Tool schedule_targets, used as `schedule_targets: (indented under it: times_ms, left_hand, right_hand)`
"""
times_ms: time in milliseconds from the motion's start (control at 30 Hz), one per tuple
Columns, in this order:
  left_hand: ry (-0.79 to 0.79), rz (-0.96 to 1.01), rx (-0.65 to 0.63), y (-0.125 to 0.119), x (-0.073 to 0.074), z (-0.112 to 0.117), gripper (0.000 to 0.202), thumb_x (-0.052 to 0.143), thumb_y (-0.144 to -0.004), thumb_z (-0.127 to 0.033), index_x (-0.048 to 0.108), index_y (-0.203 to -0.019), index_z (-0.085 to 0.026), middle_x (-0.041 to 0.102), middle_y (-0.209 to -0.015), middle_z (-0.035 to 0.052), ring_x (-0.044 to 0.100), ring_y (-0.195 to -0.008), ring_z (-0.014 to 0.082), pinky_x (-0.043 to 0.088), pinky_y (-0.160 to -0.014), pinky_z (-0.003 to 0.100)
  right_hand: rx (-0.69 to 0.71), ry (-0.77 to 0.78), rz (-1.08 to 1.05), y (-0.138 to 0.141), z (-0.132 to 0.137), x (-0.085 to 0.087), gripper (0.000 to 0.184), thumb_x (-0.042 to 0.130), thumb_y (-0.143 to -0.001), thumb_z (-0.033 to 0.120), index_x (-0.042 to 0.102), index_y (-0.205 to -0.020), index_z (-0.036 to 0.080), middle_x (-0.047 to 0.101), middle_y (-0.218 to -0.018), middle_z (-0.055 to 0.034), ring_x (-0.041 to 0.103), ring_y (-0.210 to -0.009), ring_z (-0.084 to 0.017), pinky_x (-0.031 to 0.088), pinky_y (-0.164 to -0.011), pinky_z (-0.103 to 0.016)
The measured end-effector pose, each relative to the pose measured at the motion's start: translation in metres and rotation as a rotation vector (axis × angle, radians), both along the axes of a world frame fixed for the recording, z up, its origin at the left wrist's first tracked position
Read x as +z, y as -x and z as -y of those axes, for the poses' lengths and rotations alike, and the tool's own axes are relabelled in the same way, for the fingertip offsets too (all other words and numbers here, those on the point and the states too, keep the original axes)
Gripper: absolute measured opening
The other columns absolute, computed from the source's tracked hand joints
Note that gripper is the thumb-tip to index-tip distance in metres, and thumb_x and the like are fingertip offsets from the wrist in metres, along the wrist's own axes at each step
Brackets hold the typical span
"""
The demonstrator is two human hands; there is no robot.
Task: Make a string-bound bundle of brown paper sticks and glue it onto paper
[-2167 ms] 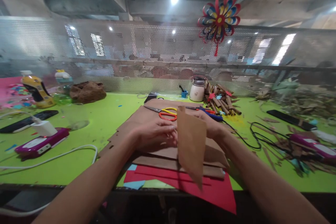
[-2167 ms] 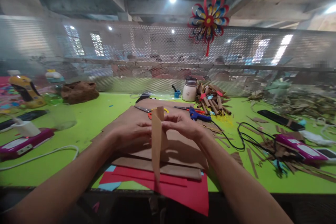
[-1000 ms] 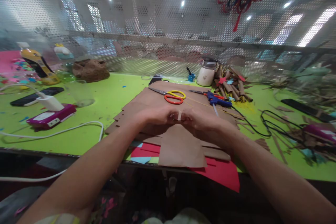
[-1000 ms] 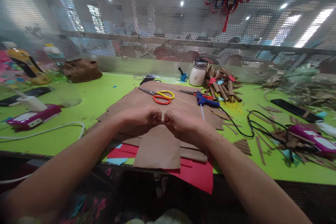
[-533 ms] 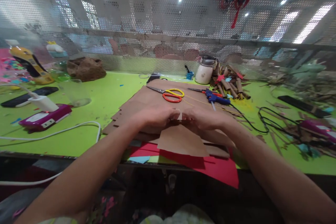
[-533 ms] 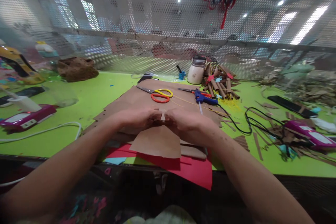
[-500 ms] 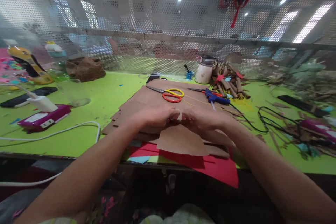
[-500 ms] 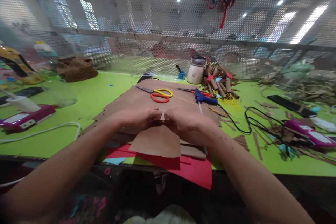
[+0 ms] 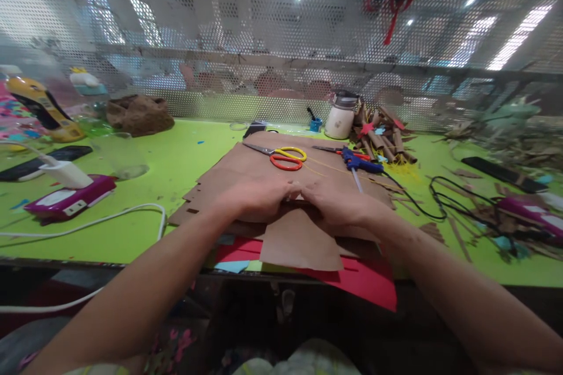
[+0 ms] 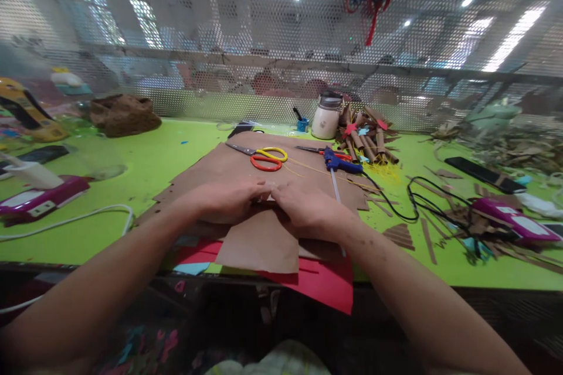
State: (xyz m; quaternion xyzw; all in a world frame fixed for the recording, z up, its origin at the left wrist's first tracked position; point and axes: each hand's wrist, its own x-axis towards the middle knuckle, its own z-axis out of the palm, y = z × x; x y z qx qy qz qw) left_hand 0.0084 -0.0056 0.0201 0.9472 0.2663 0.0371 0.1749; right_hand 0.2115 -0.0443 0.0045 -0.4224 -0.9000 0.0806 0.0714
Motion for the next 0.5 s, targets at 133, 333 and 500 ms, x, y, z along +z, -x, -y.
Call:
schedule_targets:
  times_ms: [133, 333, 500]
  left_hand:
    - [0.077, 0.011, 0.017, -0.001, 0.003, -0.003, 0.021, 0.051, -0.080, -0.028, 0.063, -0.096, -0.020, 0.065, -0.086, 0.0030, 0.054, -0.076, 0.0162, 0.039, -0.070, 0.025]
    - [0.215, 0.251, -0.059, 0.000, 0.018, -0.017, 0.033, 0.033, -0.092, -0.029, 0.063, -0.095, -0.016, 0.066, -0.099, 0.0040, 0.055, -0.092, 0.0158, 0.038, -0.085, 0.027]
    - [0.272, 0.258, -0.119, 0.003, 0.019, -0.021, 0.028, 0.040, -0.091, -0.031, 0.063, -0.084, -0.017, 0.064, -0.093, 0.0026, 0.051, -0.089, 0.0157, 0.038, -0.081, 0.027]
  right_hand:
    - [-0.008, -0.127, 0.114, 0.004, 0.009, 0.003, 0.015, 0.052, -0.078, 0.016, 0.063, -0.089, 0.017, 0.066, -0.088, -0.0083, 0.057, -0.076, -0.020, 0.036, -0.063, -0.028]
    - [-0.019, -0.400, -0.105, 0.015, 0.026, 0.019, 0.022, 0.046, -0.083, 0.013, 0.059, -0.101, 0.016, 0.063, -0.098, -0.0095, 0.055, -0.089, -0.020, 0.041, -0.076, -0.030]
    - [0.002, -0.517, -0.095, 0.019, 0.011, 0.015, 0.020, 0.050, -0.079, 0.008, 0.060, -0.095, 0.014, 0.060, -0.101, -0.0124, 0.052, -0.097, -0.023, 0.043, -0.085, -0.037]
